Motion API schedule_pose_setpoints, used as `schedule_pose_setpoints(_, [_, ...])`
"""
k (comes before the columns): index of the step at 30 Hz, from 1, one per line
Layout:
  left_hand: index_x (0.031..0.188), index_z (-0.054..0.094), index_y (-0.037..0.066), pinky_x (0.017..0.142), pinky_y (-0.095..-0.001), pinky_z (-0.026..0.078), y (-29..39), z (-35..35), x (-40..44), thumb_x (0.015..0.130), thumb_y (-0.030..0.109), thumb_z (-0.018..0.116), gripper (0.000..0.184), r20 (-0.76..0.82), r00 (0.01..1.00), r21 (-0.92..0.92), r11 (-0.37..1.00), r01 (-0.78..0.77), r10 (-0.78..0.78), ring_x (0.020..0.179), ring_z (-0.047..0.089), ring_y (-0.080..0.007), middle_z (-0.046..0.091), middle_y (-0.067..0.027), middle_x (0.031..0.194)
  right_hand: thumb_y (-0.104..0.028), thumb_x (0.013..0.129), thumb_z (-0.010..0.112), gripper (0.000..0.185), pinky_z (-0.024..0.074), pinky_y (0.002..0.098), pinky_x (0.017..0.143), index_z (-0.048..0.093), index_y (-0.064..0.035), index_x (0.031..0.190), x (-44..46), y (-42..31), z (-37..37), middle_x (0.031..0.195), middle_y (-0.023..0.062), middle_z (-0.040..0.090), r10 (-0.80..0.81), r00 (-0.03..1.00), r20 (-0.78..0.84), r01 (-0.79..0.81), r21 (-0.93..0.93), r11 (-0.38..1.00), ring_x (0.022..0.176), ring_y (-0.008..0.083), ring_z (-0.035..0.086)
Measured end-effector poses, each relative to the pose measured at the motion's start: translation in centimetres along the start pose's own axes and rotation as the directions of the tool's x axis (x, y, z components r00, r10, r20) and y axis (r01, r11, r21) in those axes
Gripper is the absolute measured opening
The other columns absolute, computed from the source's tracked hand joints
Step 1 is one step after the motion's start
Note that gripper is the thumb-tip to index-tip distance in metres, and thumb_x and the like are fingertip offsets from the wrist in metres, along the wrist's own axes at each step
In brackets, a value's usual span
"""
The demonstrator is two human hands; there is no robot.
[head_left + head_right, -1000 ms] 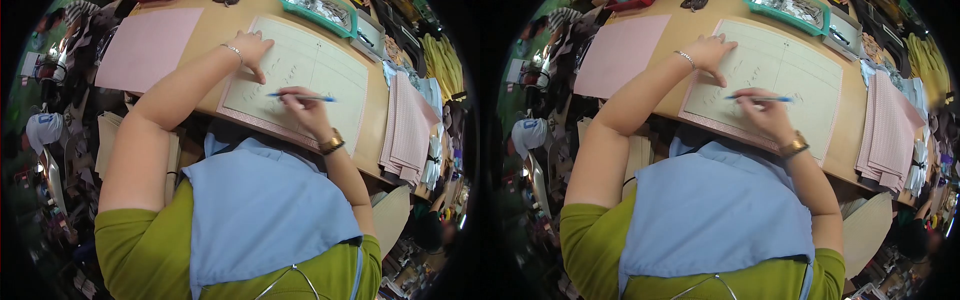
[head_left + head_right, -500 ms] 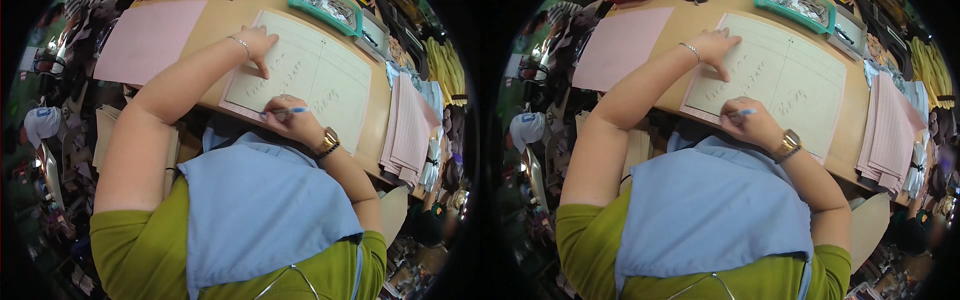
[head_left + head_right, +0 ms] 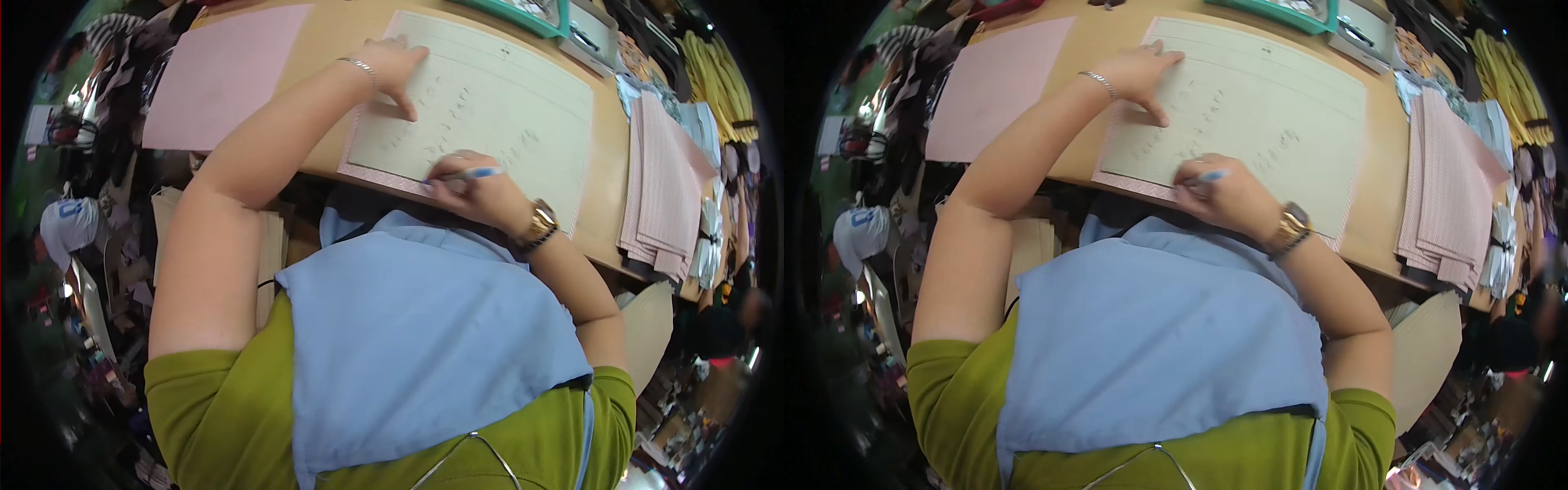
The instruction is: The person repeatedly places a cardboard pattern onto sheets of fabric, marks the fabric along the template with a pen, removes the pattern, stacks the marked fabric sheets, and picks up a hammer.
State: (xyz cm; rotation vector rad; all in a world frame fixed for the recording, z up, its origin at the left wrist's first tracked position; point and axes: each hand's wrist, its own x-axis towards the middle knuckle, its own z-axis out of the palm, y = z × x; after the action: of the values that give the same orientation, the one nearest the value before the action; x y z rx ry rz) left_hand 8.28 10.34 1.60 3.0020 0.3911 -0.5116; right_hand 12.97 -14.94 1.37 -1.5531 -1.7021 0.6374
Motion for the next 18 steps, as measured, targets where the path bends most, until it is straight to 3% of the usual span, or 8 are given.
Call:
schedule_pose_setpoints(2, [0.146,0.03,0.01,0.107,-0.0453,0.038,0.4,-0.9,0.0,0.043,0.058,0.089,0.128,0.08,0.997,-0.041,0.999,0.016,-0.013,0.132,0.039,-0.0422,0.031,-0.0289,0.147,-0.008,0.083,0.065,0.005,0.0509,0.0319,0.072,0.063,-0.0032,0.084,-3.8,0.3,-2.7,0.078,0.0086,0.065,0.168,0.982,-0.091,-0.162,0.074,0.984,0.076,0.0205,0.063])
schedule_pose_setpoints(4, [0.146,0.03,0.009,0.108,-0.0433,0.037,0.5,-1.2,-0.2,0.043,0.053,0.091,0.127,0.067,0.998,-0.063,0.998,0.0,0.004,0.132,0.038,-0.0431,0.029,-0.0307,0.147,-0.006,0.082,0.063,0.004,0.0499,0.028,0.072,0.063,-0.0024,0.084,-7.9,0.7,-4.8,0.077,0.0062,0.064,0.32,0.907,-0.273,-0.264,0.225,0.938,0.075,0.015,0.063])
schedule_pose_setpoints(7, [0.147,0.028,0.01,0.111,-0.0436,0.035,0.5,-0.8,-0.1,0.043,0.049,0.092,0.128,0.061,0.998,-0.066,0.998,0.015,-0.011,0.135,0.034,-0.0432,0.025,-0.0313,0.149,-0.004,0.081,0.062,0.004,0.0487,0.026,0.072,0.063,-0.0004,0.083,-13.6,2.0,-6.7,0.077,0.0041,0.063,0.459,0.799,-0.389,-0.374,0.277,0.885,0.076,0.0116,0.061])
schedule_pose_setpoints(11, [0.146,0.03,0.01,0.108,-0.0438,0.039,-0.4,0.5,0.1,0.041,0.056,0.09,0.13,-0.049,0.998,-0.042,0.998,-0.053,0.05,0.133,0.038,-0.0424,0.03,-0.0306,0.147,-0.005,0.08,0.063,0.004,0.0489,0.0274,0.068,0.062,-0.0006,0.082,-16.1,1.9,-5.9,0.074,0.0054,0.063,0.457,0.788,-0.413,-0.425,0.173,0.889,0.072,0.0128,0.061])
schedule_pose_setpoints(18, [0.148,0.028,0.011,0.108,-0.0432,0.038,-0.2,0.0,-0.1,0.041,0.055,0.09,0.132,-0.018,1.0,-0.034,0.999,-0.022,0.021,0.133,0.038,-0.0423,0.029,-0.0309,0.147,-0.004,0.078,0.064,0.004,0.0489,0.03,0.06,0.062,-0.0013,0.08,-16.4,1.3,-6.0,0.071,0.0088,0.061,0.339,0.836,-0.432,-0.393,-0.039,0.919,0.065,0.0184,0.06])
